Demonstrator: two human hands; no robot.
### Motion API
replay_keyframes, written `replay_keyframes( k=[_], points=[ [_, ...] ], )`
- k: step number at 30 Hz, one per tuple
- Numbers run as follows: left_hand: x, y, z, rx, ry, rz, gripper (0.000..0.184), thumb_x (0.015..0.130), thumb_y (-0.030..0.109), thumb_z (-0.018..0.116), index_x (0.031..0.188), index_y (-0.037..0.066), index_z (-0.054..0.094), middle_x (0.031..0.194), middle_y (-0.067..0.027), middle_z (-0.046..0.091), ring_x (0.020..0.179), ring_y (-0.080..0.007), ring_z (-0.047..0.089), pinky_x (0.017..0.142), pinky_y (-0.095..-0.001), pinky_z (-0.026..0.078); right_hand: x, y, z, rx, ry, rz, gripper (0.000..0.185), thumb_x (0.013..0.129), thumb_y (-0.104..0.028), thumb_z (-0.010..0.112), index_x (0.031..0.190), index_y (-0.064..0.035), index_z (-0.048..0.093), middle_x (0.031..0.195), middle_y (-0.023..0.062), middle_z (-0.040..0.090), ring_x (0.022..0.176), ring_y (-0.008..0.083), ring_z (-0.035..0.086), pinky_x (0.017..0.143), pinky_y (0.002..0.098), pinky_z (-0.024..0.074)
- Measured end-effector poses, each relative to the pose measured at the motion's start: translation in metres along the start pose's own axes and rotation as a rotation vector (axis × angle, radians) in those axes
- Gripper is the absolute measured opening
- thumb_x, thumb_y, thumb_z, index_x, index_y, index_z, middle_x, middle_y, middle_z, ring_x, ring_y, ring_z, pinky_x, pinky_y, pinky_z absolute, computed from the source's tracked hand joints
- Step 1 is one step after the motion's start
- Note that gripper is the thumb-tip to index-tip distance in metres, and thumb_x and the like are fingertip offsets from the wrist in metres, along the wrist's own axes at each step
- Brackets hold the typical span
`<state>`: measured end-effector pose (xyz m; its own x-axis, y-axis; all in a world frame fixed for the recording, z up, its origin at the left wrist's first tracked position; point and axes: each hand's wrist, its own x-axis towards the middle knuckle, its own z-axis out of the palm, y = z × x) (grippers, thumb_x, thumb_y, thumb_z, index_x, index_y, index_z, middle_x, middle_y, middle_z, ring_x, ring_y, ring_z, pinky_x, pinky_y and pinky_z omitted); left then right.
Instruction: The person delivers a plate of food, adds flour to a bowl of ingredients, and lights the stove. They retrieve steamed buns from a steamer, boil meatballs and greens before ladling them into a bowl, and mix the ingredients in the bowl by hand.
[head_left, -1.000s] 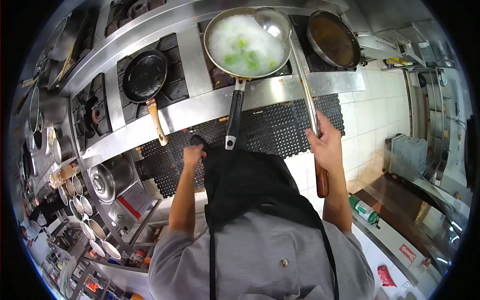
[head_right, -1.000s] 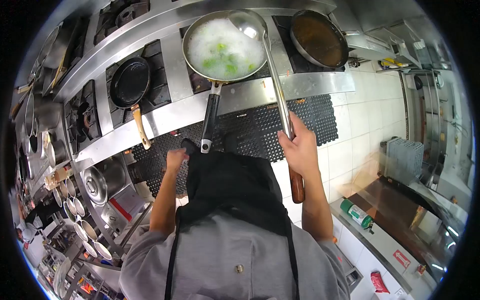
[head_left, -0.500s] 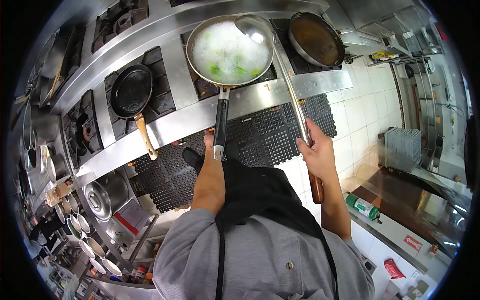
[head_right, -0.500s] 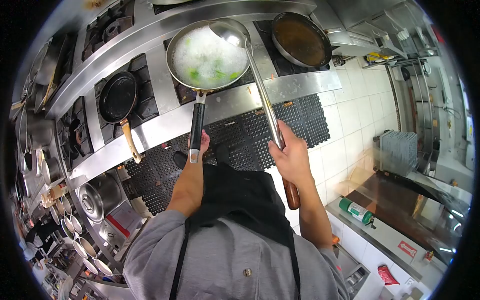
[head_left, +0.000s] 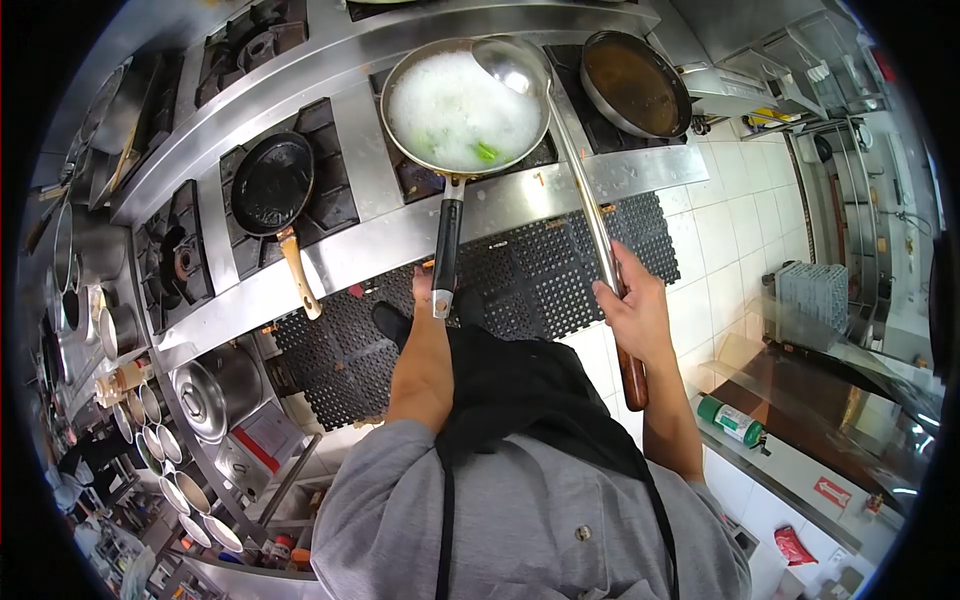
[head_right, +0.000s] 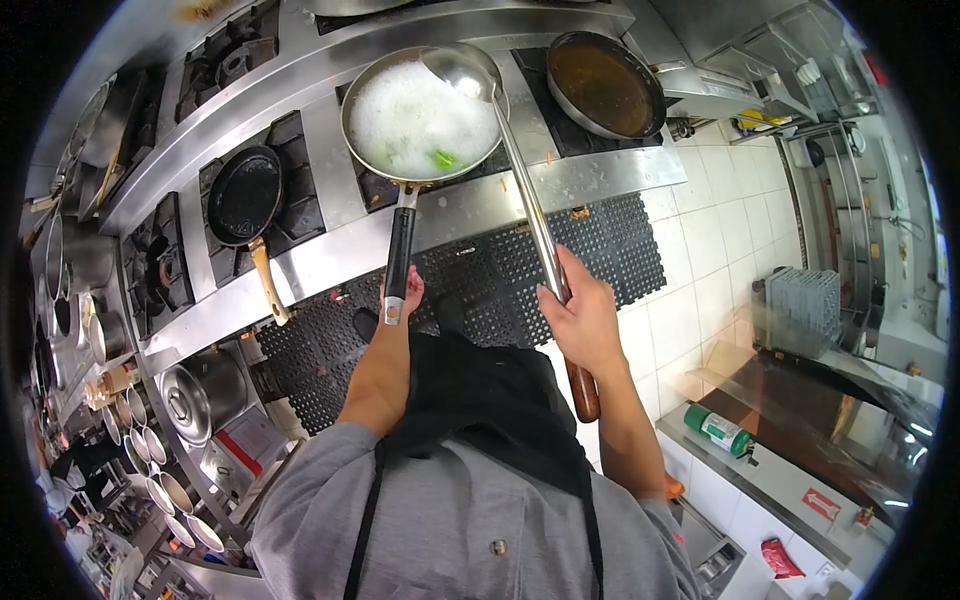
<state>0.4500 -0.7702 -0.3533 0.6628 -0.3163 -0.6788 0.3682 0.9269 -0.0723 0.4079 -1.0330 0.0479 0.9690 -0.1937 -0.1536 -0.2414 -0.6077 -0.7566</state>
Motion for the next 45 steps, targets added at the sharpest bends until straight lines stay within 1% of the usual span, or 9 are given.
replay_keyframes(
  k=[7,11,13,14,16,17,24,42,45],
  points=[
    [0.018,0.007,-0.024,-0.007,-0.098,-0.040,0.036,0.083,0.031,0.060,0.094,-0.003,0.064,0.096,-0.0148,0.068,0.079,-0.0270,0.065,0.078,-0.0405,0.053,-0.006,0.000,0.003,0.009,0.001,0.022,0.048,0.079,-0.007,0.065,0.123,0.0054,0.052,0.070,0.0140,0.058,0.056,0.0184,0.054,0.056,0.0306,0.0453],
    [0.033,0.011,-0.032,-0.022,-0.037,-0.039,0.032,0.081,0.026,0.061,0.091,-0.004,0.063,0.097,-0.0147,0.068,0.079,-0.0271,0.065,0.076,-0.0407,0.053,-0.007,0.002,0.001,0.016,0.025,0.011,0.048,0.079,-0.007,0.065,0.124,0.0044,0.052,0.068,0.0136,0.057,0.055,0.0175,0.053,0.055,0.0306,0.0441],
    [0.047,0.020,-0.047,-0.128,0.031,-0.148,0.066,0.093,0.067,0.027,0.110,0.008,0.051,0.099,-0.0128,0.062,0.087,-0.0322,0.061,0.076,-0.0496,0.050,-0.006,0.000,0.001,0.015,-0.001,0.030,0.048,0.079,-0.007,0.065,0.124,0.0039,0.053,0.066,0.0130,0.055,0.055,0.0168,0.052,0.053,0.0308,0.0427],
    [0.049,0.019,-0.047,-0.123,0.028,-0.156,0.066,0.093,0.067,0.027,0.110,0.008,0.051,0.099,-0.0128,0.062,0.087,-0.0322,0.061,0.076,-0.0496,0.050,-0.006,0.000,0.000,0.014,0.009,0.032,0.048,0.079,-0.007,0.065,0.124,0.0039,0.053,0.066,0.0130,0.055,0.055,0.0168,0.052,0.053,0.0308,0.0427],
    [0.052,0.016,-0.047,-0.126,0.006,-0.143,0.058,0.094,0.063,0.026,0.103,0.011,0.050,0.080,-0.0087,0.060,0.072,-0.0280,0.061,0.067,-0.0443,0.051,-0.007,0.001,0.000,0.010,0.008,0.031,0.047,0.079,-0.007,0.065,0.123,0.0043,0.053,0.064,0.0125,0.053,0.053,0.0158,0.050,0.052,0.0309,0.0418],
    [0.053,0.009,-0.044,-0.023,0.141,-0.007,0.052,0.096,0.059,0.027,0.100,0.013,0.050,0.072,-0.0078,0.056,0.063,-0.0258,0.058,0.062,-0.0402,0.050,-0.007,0.001,0.000,0.017,0.011,0.024,0.047,0.079,-0.007,0.065,0.123,0.0046,0.053,0.063,0.0125,0.053,0.052,0.0161,0.050,0.052,0.0309,0.0420],
    [0.049,0.010,-0.035,-0.115,0.198,-0.042,0.051,0.097,0.057,0.028,0.099,0.012,0.052,0.075,-0.0090,0.058,0.065,-0.0265,0.059,0.062,-0.0405,0.051,-0.009,0.000,-0.001,0.040,0.005,0.060,0.046,0.079,-0.006,0.065,0.122,0.0054,0.053,0.063,0.0132,0.054,0.052,0.0181,0.052,0.053,0.0315,0.0428],
    [0.054,0.007,-0.038,-0.202,0.060,-0.077,0.056,0.097,0.056,0.028,0.095,0.009,0.058,0.081,-0.0096,0.066,0.072,-0.0285,0.064,0.068,-0.0427,0.053,-0.009,0.007,-0.001,0.036,0.014,0.052,0.046,0.079,-0.007,0.064,0.122,0.0040,0.053,0.061,0.0137,0.053,0.050,0.0193,0.051,0.052,0.0322,0.0419],
    [0.056,0.002,-0.040,-0.143,0.067,0.044,0.051,0.098,0.052,0.033,0.098,0.008,0.058,0.083,-0.0103,0.066,0.073,-0.0277,0.064,0.070,-0.0410,0.053,-0.009,0.009,0.000,0.030,0.015,0.047,0.047,0.078,-0.007,0.064,0.122,0.0041,0.053,0.061,0.0141,0.054,0.051,0.0200,0.052,0.052,0.0324,0.0424]
  ],
)
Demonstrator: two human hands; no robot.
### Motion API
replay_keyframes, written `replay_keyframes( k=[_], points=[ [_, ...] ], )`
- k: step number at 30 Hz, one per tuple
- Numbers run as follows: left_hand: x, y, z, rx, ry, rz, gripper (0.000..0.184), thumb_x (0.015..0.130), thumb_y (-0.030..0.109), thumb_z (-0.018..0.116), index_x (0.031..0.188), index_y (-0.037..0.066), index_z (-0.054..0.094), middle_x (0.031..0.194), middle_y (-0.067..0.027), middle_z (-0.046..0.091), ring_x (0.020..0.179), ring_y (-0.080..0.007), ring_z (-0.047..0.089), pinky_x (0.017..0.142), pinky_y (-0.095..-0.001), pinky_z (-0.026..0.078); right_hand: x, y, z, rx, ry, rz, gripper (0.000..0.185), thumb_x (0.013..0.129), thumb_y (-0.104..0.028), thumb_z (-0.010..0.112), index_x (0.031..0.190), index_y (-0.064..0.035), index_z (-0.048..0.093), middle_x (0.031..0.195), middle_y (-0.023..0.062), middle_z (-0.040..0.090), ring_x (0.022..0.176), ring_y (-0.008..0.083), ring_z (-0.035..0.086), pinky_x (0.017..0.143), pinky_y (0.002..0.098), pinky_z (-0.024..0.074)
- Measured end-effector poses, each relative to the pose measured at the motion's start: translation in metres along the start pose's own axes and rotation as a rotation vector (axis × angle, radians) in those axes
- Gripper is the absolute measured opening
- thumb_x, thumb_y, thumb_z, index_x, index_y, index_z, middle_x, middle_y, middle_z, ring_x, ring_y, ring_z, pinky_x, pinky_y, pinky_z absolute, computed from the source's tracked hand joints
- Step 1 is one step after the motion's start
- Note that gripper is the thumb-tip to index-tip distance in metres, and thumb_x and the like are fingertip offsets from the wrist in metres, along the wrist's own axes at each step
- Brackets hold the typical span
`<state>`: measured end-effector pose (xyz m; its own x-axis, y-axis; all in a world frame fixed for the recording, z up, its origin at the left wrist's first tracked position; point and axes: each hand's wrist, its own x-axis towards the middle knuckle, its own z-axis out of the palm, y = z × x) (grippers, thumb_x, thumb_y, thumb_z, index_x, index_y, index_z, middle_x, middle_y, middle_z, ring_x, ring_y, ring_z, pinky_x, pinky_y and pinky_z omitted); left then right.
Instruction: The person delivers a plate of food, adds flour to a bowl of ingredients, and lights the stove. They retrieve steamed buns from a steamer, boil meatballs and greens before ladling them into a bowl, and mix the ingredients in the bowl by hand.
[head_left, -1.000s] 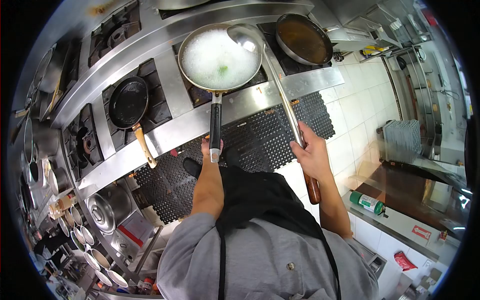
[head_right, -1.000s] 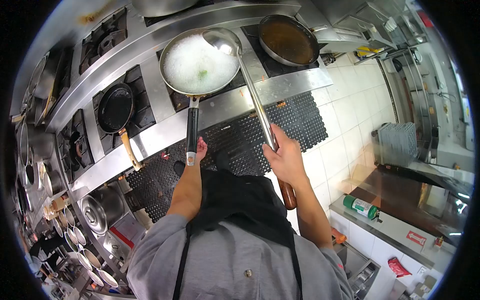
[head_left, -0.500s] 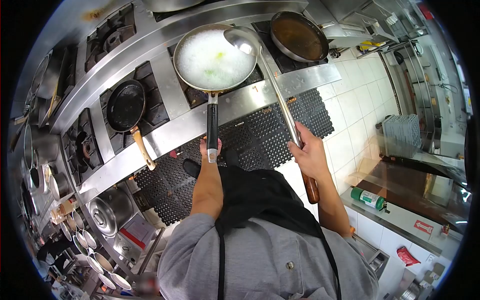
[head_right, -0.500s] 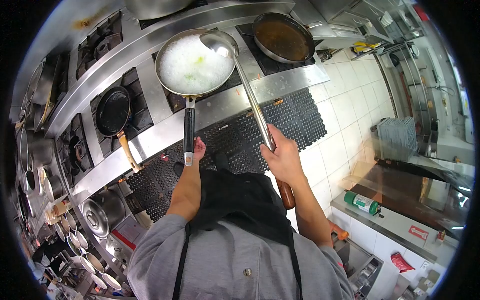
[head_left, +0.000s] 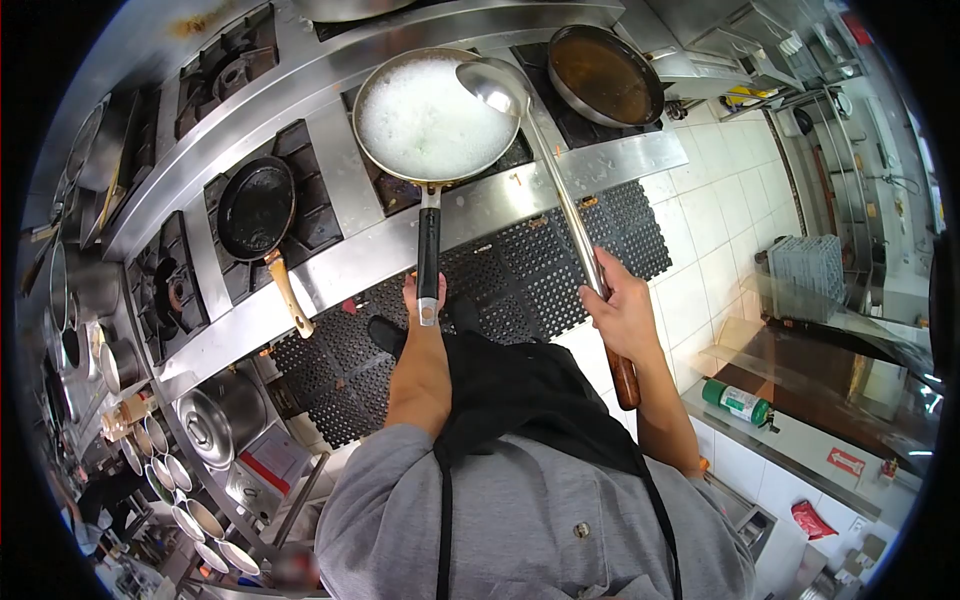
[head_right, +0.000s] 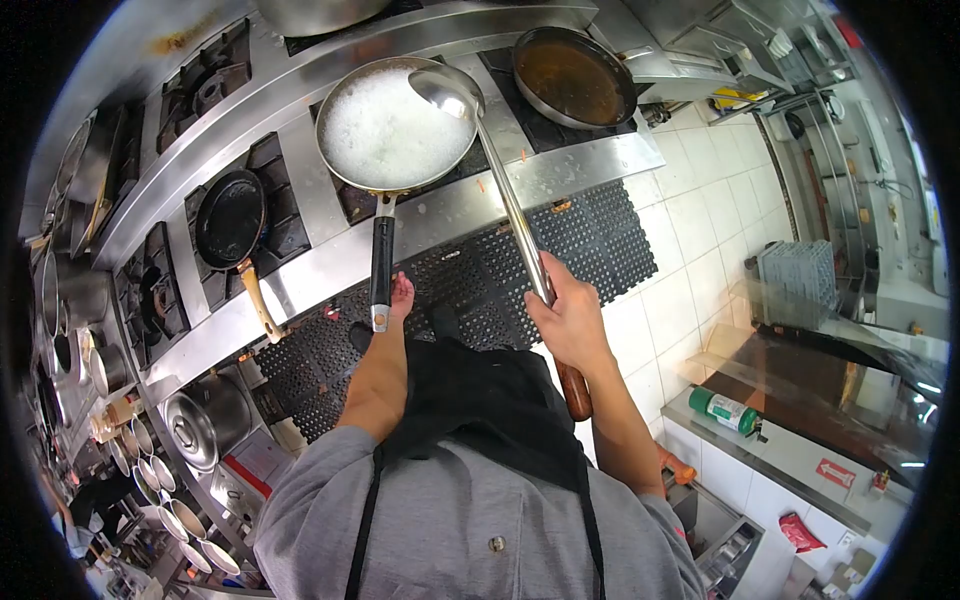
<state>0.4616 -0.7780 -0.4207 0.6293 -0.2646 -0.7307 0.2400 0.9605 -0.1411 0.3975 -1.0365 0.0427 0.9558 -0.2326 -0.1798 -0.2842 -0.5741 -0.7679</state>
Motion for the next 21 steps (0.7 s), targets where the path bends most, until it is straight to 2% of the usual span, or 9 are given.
replay_keyframes(
  k=[6,7,9,10,12,14,17,19,21],
  points=[
    [-0.015,-0.007,-0.018,0.018,-0.152,0.295,0.038,0.099,0.040,0.043,0.098,0.005,0.060,0.083,-0.0091,0.066,0.073,-0.0231,0.065,0.068,-0.0307,0.053,0.003,0.004,0.003,0.014,-0.029,-0.007,0.048,0.078,-0.007,0.065,0.122,0.0038,0.053,0.065,0.0149,0.055,0.053,0.0226,0.053,0.055,0.0327,0.0435],
    [-0.028,-0.010,-0.019,0.440,-0.262,0.626,0.036,0.099,0.037,0.044,0.097,0.006,0.060,0.083,-0.0088,0.066,0.074,-0.0220,0.065,0.068,-0.0304,0.054,0.004,0.008,0.004,0.024,-0.020,-0.016,0.048,0.077,-0.007,0.065,0.123,0.0037,0.053,0.065,0.0153,0.055,0.054,0.0231,0.054,0.055,0.0325,0.0438],
    [-0.067,-0.008,-0.010,0.873,-0.363,0.952,0.034,0.099,0.035,0.045,0.096,0.006,0.060,0.084,-0.0086,0.066,0.075,-0.0209,0.065,0.067,-0.0301,0.054,0.004,0.012,0.003,0.036,-0.014,-0.027,0.048,0.077,-0.007,0.065,0.123,0.0036,0.053,0.066,0.0158,0.056,0.054,0.0235,0.054,0.055,0.0324,0.0442],
    [-0.089,0.000,-0.004,0.881,-0.159,0.610,0.034,0.098,0.035,0.045,0.098,0.005,0.060,0.084,-0.0093,0.066,0.075,-0.0206,0.065,0.067,-0.0299,0.054,0.004,0.013,0.001,0.039,-0.022,-0.017,0.048,0.077,-0.007,0.065,0.123,0.0040,0.053,0.067,0.0159,0.056,0.055,0.0226,0.054,0.056,0.0322,0.0445],
    [-0.129,0.003,0.034,0.867,0.044,0.275,0.033,0.098,0.034,0.046,0.099,0.004,0.060,0.084,-0.0100,0.066,0.076,-0.0204,0.065,0.068,-0.0298,0.054,0.003,0.016,0.000,0.047,-0.032,-0.010,0.049,0.077,-0.007,0.065,0.123,0.0044,0.053,0.068,0.0160,0.057,0.055,0.0217,0.054,0.056,0.0320,0.0449],
    [-0.180,-0.005,0.093,1.060,0.019,0.079,0.035,0.093,0.033,0.048,0.104,0.002,0.060,0.091,-0.0127,0.066,0.082,-0.0249,0.065,0.082,-0.0391,0.053,0.002,0.020,-0.001,0.068,-0.031,0.024,0.049,0.077,-0.008,0.066,0.123,0.0061,0.052,0.068,0.0152,0.058,0.056,0.0190,0.054,0.056,0.0315,0.0451],
    [-0.226,-0.011,0.180,0.983,-0.122,-0.097,0.033,0.095,0.030,0.045,0.101,0.002,0.060,0.088,-0.0114,0.066,0.076,-0.0228,0.066,0.075,-0.0349,0.054,0.008,0.024,-0.002,0.069,-0.018,-0.003,0.051,0.078,-0.008,0.066,0.124,0.0079,0.051,0.067,0.0144,0.057,0.055,0.0171,0.053,0.056,0.0309,0.0447],
    [-0.223,-0.002,0.163,1.063,-0.076,-0.090,0.034,0.097,0.032,0.041,0.099,0.003,0.060,0.087,-0.0102,0.066,0.074,-0.0214,0.065,0.069,-0.0336,0.055,0.005,0.023,-0.003,0.043,-0.062,-0.035,0.051,0.079,-0.007,0.066,0.125,0.0078,0.050,0.066,0.0126,0.058,0.051,0.0149,0.053,0.052,0.0292,0.0444],
    [-0.201,0.010,0.140,1.472,0.160,0.017,0.039,0.096,0.039,0.046,0.105,0.004,0.060,0.086,-0.0121,0.067,0.075,-0.0223,0.065,0.074,-0.0392,0.054,-0.005,0.014,-0.005,0.204,-0.049,0.046,0.051,0.080,-0.005,0.064,0.127,0.0081,0.049,0.065,0.0098,0.058,0.048,0.0116,0.052,0.047,0.0276,0.0437]
  ],
)
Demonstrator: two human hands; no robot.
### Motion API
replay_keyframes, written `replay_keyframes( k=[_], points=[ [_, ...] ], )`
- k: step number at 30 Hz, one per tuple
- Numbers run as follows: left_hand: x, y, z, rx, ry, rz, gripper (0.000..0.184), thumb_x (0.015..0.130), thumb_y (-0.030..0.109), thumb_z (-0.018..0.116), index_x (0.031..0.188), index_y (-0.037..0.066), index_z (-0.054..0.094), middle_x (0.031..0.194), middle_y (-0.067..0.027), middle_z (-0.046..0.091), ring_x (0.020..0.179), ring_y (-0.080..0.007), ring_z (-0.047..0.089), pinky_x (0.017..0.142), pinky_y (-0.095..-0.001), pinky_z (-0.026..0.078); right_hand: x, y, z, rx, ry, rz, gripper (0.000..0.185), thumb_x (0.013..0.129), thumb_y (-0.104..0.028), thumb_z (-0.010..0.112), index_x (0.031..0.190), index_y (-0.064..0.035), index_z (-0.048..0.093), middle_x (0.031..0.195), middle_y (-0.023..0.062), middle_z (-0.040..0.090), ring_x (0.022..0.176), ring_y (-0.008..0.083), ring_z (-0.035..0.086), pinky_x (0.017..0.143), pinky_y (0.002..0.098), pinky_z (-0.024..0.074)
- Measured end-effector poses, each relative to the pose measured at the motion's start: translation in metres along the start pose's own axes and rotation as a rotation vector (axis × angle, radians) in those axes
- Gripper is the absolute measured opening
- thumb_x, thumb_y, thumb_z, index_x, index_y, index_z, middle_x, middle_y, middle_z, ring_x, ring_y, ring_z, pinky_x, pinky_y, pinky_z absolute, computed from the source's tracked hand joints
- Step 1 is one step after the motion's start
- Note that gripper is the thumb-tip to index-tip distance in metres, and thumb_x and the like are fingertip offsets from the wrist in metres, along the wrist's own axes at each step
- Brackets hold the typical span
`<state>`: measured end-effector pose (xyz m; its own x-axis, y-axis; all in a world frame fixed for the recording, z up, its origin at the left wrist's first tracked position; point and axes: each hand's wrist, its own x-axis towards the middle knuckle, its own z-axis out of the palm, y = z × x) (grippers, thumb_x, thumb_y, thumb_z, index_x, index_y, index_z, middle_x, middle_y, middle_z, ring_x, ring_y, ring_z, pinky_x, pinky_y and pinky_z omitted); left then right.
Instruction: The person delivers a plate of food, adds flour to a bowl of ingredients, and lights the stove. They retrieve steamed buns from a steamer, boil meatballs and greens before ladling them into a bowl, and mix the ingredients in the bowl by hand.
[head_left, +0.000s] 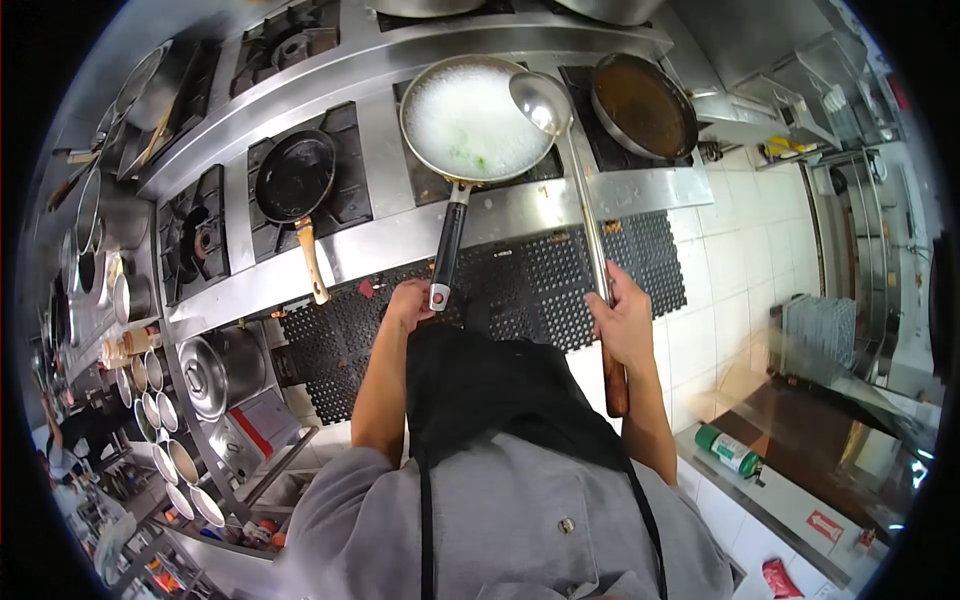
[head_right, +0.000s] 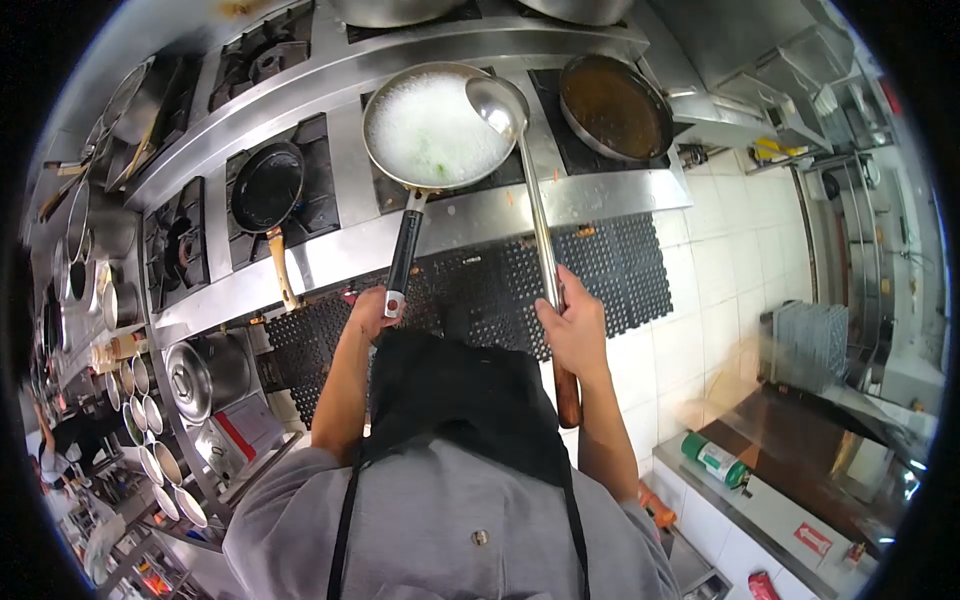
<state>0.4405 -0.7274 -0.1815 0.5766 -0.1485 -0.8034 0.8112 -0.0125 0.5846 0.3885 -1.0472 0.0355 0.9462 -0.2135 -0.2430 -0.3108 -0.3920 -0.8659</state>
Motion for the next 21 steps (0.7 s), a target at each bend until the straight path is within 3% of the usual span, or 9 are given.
replay_keyframes(
  k=[2,4,5,6,8,9,11,17,21],
  points=[
    [-0.023,0.015,0.012,0.022,0.101,0.081,0.040,0.097,0.040,0.045,0.108,0.004,0.058,0.083,-0.0126,0.066,0.071,-0.0212,0.064,0.071,-0.0401,0.055,0.001,0.004,-0.008,-0.035,-0.011,-0.029,0.051,0.082,-0.003,0.063,0.128,0.0089,0.047,0.066,0.0069,0.059,0.047,0.0092,0.053,0.043,0.0261,0.0429],
    [-0.072,0.064,0.028,-0.437,-0.322,0.170,0.041,0.097,0.043,0.045,0.108,0.005,0.057,0.082,-0.0111,0.066,0.067,-0.0166,0.062,0.067,-0.0377,0.054,0.001,0.004,-0.013,0.019,-0.047,-0.034,0.051,0.082,-0.002,0.062,0.129,0.0090,0.046,0.065,0.0060,0.058,0.047,0.0087,0.053,0.044,0.0255,0.0427],
    [-0.098,0.091,0.043,-0.402,-0.322,0.188,0.038,0.096,0.040,0.051,0.106,0.003,0.054,0.079,-0.0095,0.064,0.062,-0.0148,0.059,0.057,-0.0326,0.053,0.002,0.006,-0.014,0.033,-0.048,-0.045,0.050,0.083,-0.001,0.061,0.130,0.0071,0.047,0.065,0.0051,0.058,0.047,0.0078,0.052,0.043,0.0246,0.0422],
    [-0.088,0.101,0.048,-0.406,-0.312,0.202,0.038,0.096,0.040,0.051,0.106,0.003,0.054,0.079,-0.0095,0.064,0.062,-0.0148,0.059,0.057,-0.0326,0.053,0.004,0.004,-0.014,0.035,-0.058,-0.059,0.050,0.083,-0.001,0.061,0.130,0.0071,0.047,0.065,0.0051,0.058,0.047,0.0078,0.052,0.043,0.0246,0.0422],
    [-0.069,0.115,0.058,-0.181,-0.272,0.101,0.023,0.092,0.022,0.059,0.101,0.000,0.055,0.068,-0.0066,0.059,0.052,-0.0159,0.057,0.044,-0.0289,0.046,0.008,-0.001,-0.019,0.062,-0.081,-0.034,0.048,0.083,0.000,0.060,0.130,0.0059,0.048,0.065,0.0041,0.057,0.047,0.0075,0.052,0.042,0.0245,0.0417],
    [-0.066,0.112,0.063,-0.187,-0.261,0.114,0.023,0.092,0.022,0.059,0.101,0.000,0.055,0.068,-0.0066,0.059,0.052,-0.0159,0.057,0.044,-0.0289,0.046,0.009,0.001,-0.021,0.089,-0.097,-0.047,0.048,0.084,0.001,0.060,0.130,0.0055,0.047,0.066,0.0032,0.057,0.046,0.0076,0.051,0.041,0.0244,0.0408],
    [-0.063,0.111,0.071,-0.136,-0.306,0.221,0.016,0.082,0.009,0.068,0.084,0.005,0.052,0.061,-0.0037,0.053,0.045,-0.0138,0.052,0.038,-0.0272,0.041,0.006,0.002,-0.020,0.123,-0.105,-0.031,0.048,0.084,0.000,0.060,0.130,0.0053,0.047,0.066,0.0029,0.056,0.045,0.0075,0.051,0.040,0.0243,0.0404],
    [-0.080,0.091,0.075,-0.076,-0.235,0.361,0.020,0.078,0.002,0.065,0.084,0.005,0.046,0.057,-0.0019,0.048,0.042,-0.0126,0.048,0.038,-0.0283,0.038,0.009,-0.010,-0.028,0.135,-0.148,-0.067,0.049,0.083,0.000,0.060,0.130,0.0038,0.048,0.067,0.0029,0.057,0.046,0.0079,0.050,0.041,0.0244,0.0407],
    [-0.102,0.083,0.068,-0.033,-0.193,0.404,0.019,0.078,0.003,0.065,0.084,0.005,0.047,0.057,-0.0025,0.048,0.042,-0.0132,0.048,0.039,-0.0282,0.039,0.017,-0.026,-0.039,-0.056,-0.151,-0.137,0.047,0.082,-0.003,0.061,0.128,0.0034,0.050,0.064,0.0033,0.056,0.046,0.0087,0.052,0.044,0.0258,0.0422]
  ],
)
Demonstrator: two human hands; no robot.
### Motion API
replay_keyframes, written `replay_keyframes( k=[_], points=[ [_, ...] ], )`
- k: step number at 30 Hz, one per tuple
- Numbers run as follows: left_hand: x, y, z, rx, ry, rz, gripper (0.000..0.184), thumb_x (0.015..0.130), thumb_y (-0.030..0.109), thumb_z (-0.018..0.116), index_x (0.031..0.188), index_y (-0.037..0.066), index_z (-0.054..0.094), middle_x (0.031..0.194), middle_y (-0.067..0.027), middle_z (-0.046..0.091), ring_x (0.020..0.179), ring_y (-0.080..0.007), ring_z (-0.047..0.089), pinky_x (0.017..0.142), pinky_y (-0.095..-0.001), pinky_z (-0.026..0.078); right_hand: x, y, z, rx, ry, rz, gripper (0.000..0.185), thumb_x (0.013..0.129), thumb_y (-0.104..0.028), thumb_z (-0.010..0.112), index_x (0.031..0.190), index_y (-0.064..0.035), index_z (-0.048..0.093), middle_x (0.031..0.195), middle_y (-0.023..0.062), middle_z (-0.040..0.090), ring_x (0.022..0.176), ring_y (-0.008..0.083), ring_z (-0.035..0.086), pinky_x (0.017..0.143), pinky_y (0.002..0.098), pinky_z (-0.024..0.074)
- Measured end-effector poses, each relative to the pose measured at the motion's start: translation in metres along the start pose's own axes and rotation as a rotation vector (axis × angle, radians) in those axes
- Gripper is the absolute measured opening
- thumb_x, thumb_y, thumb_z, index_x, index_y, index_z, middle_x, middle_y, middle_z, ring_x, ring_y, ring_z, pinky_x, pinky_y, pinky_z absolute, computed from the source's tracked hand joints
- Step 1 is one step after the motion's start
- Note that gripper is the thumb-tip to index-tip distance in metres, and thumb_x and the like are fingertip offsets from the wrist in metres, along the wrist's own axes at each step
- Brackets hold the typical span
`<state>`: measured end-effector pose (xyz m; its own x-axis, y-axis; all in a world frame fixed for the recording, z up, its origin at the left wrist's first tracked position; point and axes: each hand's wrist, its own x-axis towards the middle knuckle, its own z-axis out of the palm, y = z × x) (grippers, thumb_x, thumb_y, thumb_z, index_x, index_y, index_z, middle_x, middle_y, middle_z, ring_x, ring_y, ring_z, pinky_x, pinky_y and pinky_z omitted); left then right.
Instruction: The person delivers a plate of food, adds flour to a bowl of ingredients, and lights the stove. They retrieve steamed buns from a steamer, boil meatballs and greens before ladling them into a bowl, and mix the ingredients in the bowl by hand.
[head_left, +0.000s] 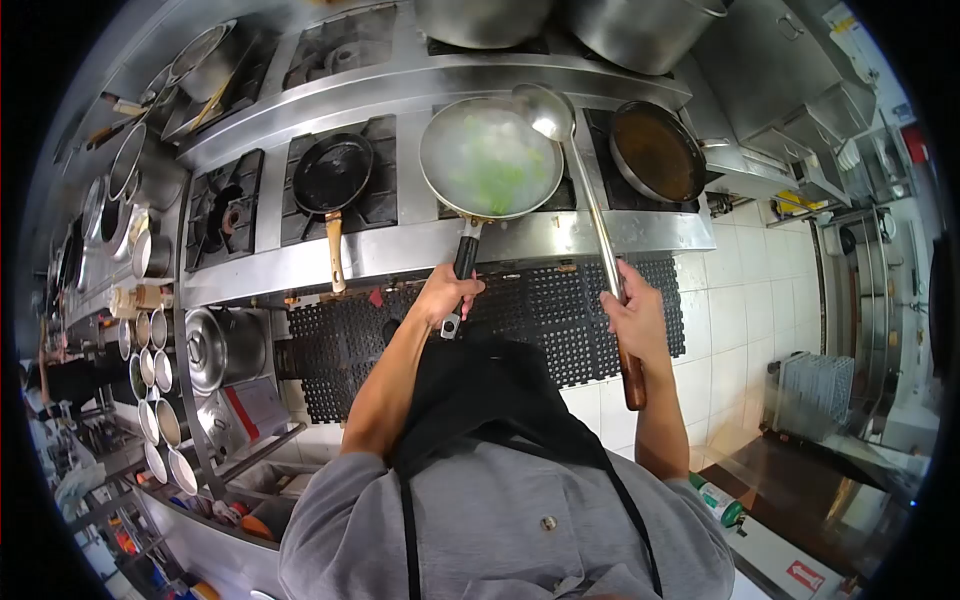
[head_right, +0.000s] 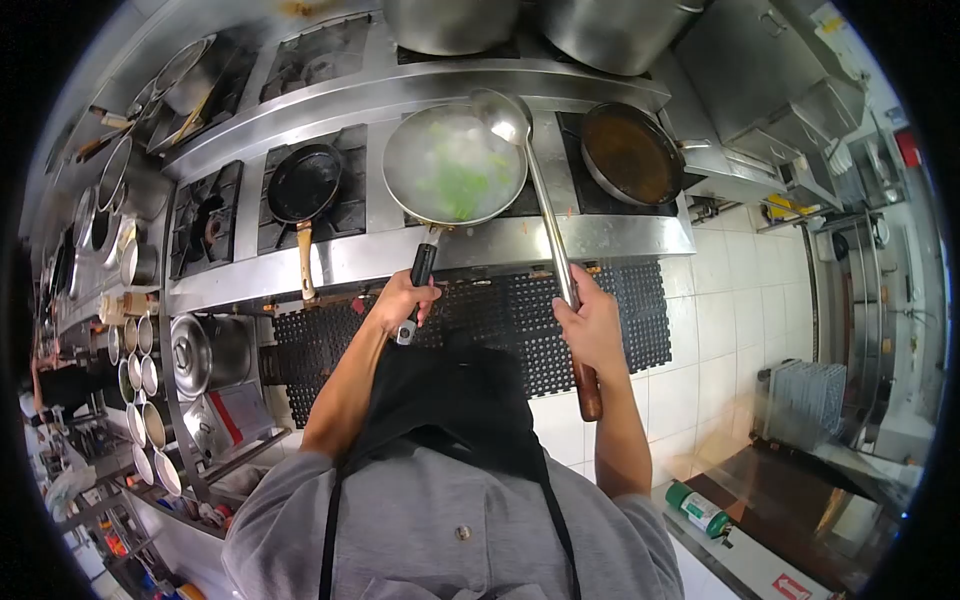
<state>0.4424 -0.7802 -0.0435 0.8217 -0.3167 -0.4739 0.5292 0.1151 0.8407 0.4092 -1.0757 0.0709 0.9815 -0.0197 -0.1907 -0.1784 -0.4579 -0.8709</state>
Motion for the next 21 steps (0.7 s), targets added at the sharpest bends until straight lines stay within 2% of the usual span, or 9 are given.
replay_keyframes(
  k=[5,10,14,17,21],
  points=[
    [-0.064,-0.002,-0.009,-0.038,0.077,0.002,0.017,0.078,0.002,0.064,0.081,0.004,0.048,0.056,-0.0028,0.049,0.043,-0.0126,0.049,0.038,-0.0285,0.041,0.009,-0.016,-0.011,-0.139,-0.097,-0.137,0.048,0.081,-0.005,0.063,0.127,0.0032,0.051,0.061,0.0053,0.056,0.047,0.0106,0.053,0.047,0.0271,0.0436],
    [-0.154,-0.002,-0.017,-0.056,0.200,0.005,0.018,0.079,0.001,0.064,0.083,0.002,0.047,0.057,-0.0036,0.049,0.042,-0.0121,0.049,0.037,-0.0275,0.040,0.022,-0.079,-0.014,-0.290,-0.353,-0.199,0.050,0.081,-0.006,0.063,0.128,0.0045,0.050,0.062,0.0110,0.058,0.049,0.0159,0.055,0.050,0.0306,0.0449],
    [-0.240,-0.030,-0.038,-0.090,0.292,0.039,0.019,0.079,0.001,0.064,0.083,0.002,0.047,0.058,-0.0032,0.049,0.042,-0.0121,0.050,0.038,-0.0276,0.040,0.019,-0.116,0.024,-0.471,-0.497,-0.413,0.052,0.080,-0.007,0.064,0.128,0.0052,0.049,0.063,0.0132,0.057,0.049,0.0174,0.055,0.052,0.0318,0.0447],
    [-0.306,-0.050,-0.047,-0.158,0.393,0.057,0.019,0.079,0.001,0.065,0.083,0.002,0.047,0.058,-0.0028,0.049,0.042,-0.0123,0.050,0.038,-0.0279,0.041,0.006,-0.140,0.070,-0.594,-0.651,-0.526,0.053,0.079,-0.005,0.064,0.129,0.0052,0.048,0.065,0.0116,0.059,0.049,0.0147,0.054,0.050,0.0305,0.0444],
    [-0.382,-0.084,-0.052,-0.282,0.594,0.099,0.020,0.079,0.002,0.066,0.082,0.002,0.046,0.058,-0.0028,0.050,0.043,-0.0123,0.050,0.038,-0.0280,0.042,-0.033,-0.141,0.138,-0.279,-0.920,-0.107,0.052,0.084,0.002,0.058,0.135,0.0029,0.046,0.068,0.0014,0.057,0.044,0.0077,0.049,0.041,0.0236,0.0401]
  ],
)
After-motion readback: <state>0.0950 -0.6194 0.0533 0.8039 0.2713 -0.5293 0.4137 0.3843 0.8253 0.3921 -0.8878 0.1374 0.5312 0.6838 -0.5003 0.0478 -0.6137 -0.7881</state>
